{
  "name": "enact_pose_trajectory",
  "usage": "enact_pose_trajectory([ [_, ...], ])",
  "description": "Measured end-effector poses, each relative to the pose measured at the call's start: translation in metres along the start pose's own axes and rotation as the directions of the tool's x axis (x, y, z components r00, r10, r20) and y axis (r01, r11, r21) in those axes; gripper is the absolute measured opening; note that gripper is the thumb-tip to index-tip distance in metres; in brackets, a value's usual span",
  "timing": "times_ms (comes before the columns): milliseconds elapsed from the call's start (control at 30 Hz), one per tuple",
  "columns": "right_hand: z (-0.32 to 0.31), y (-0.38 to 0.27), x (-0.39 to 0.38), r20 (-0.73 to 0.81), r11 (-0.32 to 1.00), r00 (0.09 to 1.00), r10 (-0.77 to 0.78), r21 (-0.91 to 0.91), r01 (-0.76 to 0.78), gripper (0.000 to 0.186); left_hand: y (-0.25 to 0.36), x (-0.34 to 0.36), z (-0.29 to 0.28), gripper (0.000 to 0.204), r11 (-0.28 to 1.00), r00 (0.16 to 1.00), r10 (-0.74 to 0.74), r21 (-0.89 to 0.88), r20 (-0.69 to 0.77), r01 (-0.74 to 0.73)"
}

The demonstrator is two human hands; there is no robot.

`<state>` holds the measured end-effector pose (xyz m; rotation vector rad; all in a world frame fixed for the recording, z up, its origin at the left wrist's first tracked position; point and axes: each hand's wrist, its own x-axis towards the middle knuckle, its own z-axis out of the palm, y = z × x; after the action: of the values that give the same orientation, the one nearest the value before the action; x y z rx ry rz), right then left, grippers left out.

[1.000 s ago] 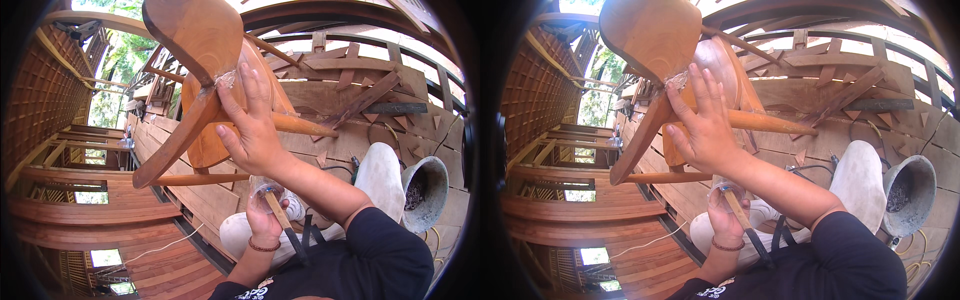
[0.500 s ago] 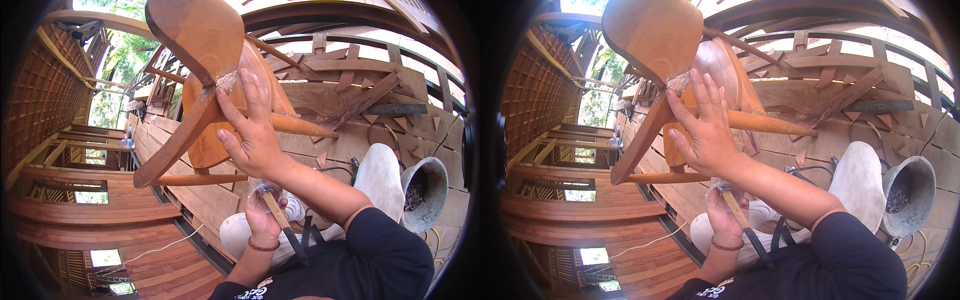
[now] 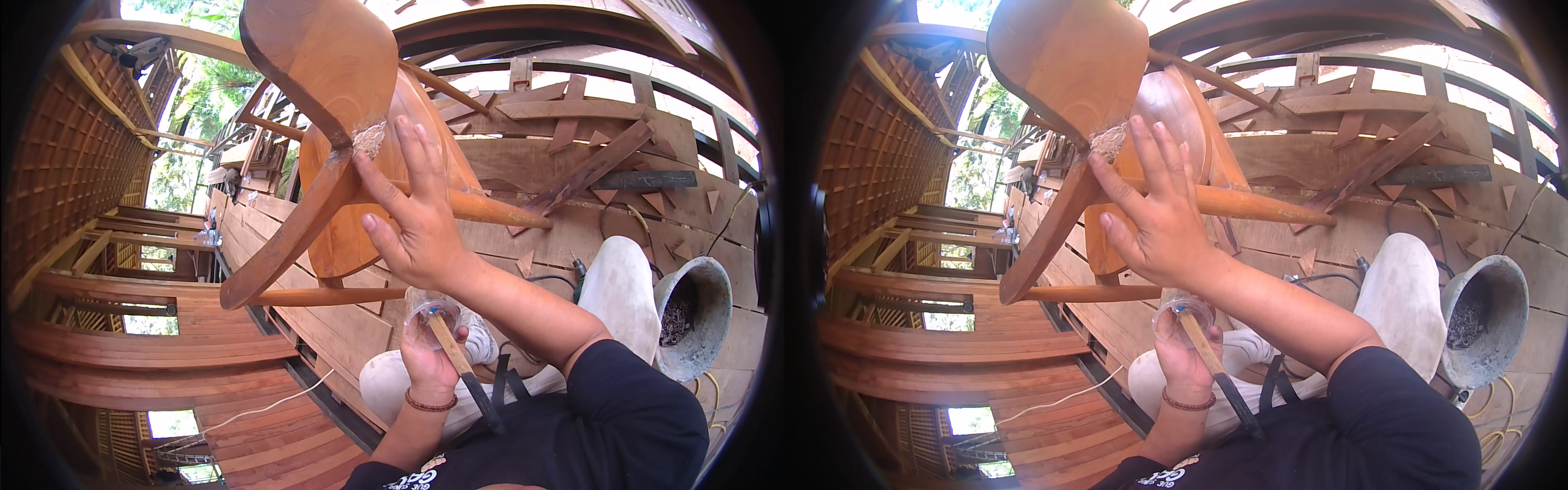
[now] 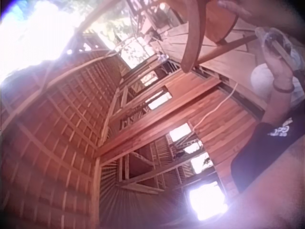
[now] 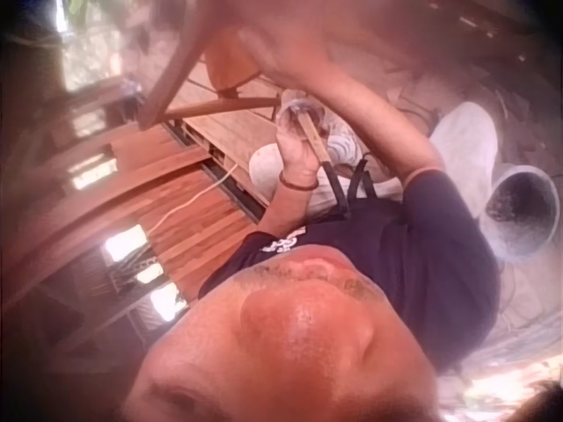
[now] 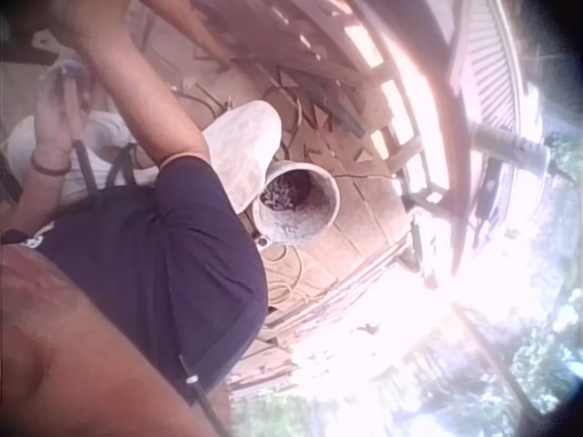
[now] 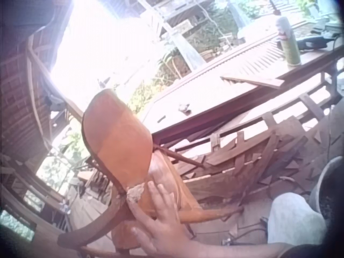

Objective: The person repairs a wooden chair by applying a filler paste to a damaged leg joint using a small stick. They smooth the filler with their fingers and continue applying it to other joints on the chair.

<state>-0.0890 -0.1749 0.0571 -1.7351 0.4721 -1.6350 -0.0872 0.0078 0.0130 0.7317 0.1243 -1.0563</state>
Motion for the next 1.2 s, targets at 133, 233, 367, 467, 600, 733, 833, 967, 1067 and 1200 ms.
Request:
enact_pose_trajectory([
  [133, -0.003, 0.006, -0.006, 0.023, 0.999, 0.999, 0.033, 0.011, -0.033, 0.052, 0.0, -0.001, 0.005, 0.034, 0.996, 0.996, 0.01, 0.085, -0.091, -0.002],
  [233, -0.004, 0.009, -0.005, -0.003, 0.996, 1.0, 0.03, 0.089, -0.029, 0.053, 0.003, -0.001, -0.002, 0.036, 0.999, 0.999, -0.001, -0.032, 0.044, 0.002],
  [367, -0.003, 0.007, 0.0, 0.022, 0.998, 0.999, 0.034, 0.049, -0.035, 0.054, 0.0, 0.002, 0.003, 0.036, 0.998, 0.998, 0.007, -0.069, 0.064, -0.003],
  [467, -0.006, 0.007, 0.003, 0.019, 0.998, 0.999, -0.05, 0.034, 0.05, 0.053, -0.003, 0.001, 0.009, 0.035, 0.997, 0.995, 0.035, 0.068, -0.091, -0.029],
  [600, -0.006, 0.004, 0.006, -0.006, 0.999, 1.0, -0.012, 0.047, 0.012, 0.05, -0.003, 0.0, 0.006, 0.035, 0.997, 0.996, 0.042, 0.065, -0.077, -0.037],
  [733, -0.007, 0.009, 0.004, -0.011, 0.996, 0.998, -0.066, 0.051, 0.067, 0.048, -0.002, 0.0, 0.009, 0.033, 0.999, 0.999, 0.027, 0.037, -0.027, -0.026],
  [833, -0.021, 0.013, 0.008, 0.049, 0.99, 0.988, -0.143, -0.001, 0.143, 0.048, -0.006, 0.003, 0.013, 0.031, 0.998, 0.999, 0.001, 0.056, -0.037, 0.001],
  [967, -0.049, 0.016, -0.006, 0.117, 0.987, 0.993, -0.025, 0.16, 0.006, 0.052, -0.002, 0.005, 0.021, 0.038, 0.998, 0.997, 0.002, 0.07, -0.075, 0.003],
  [1067, -0.07, 0.018, -0.025, 0.226, 0.949, 0.958, 0.175, 0.221, -0.225, 0.057, 0.001, 0.014, 0.029, 0.038, 0.997, 0.995, -0.071, 0.037, -0.069, 0.073],
  [1200, -0.103, 0.008, -0.036, 0.377, 0.936, 0.878, 0.296, 0.07, -0.346, 0.06, -0.004, 0.031, 0.056, 0.037, 0.959, 0.959, -0.283, -0.001, -0.027, 0.283],
])
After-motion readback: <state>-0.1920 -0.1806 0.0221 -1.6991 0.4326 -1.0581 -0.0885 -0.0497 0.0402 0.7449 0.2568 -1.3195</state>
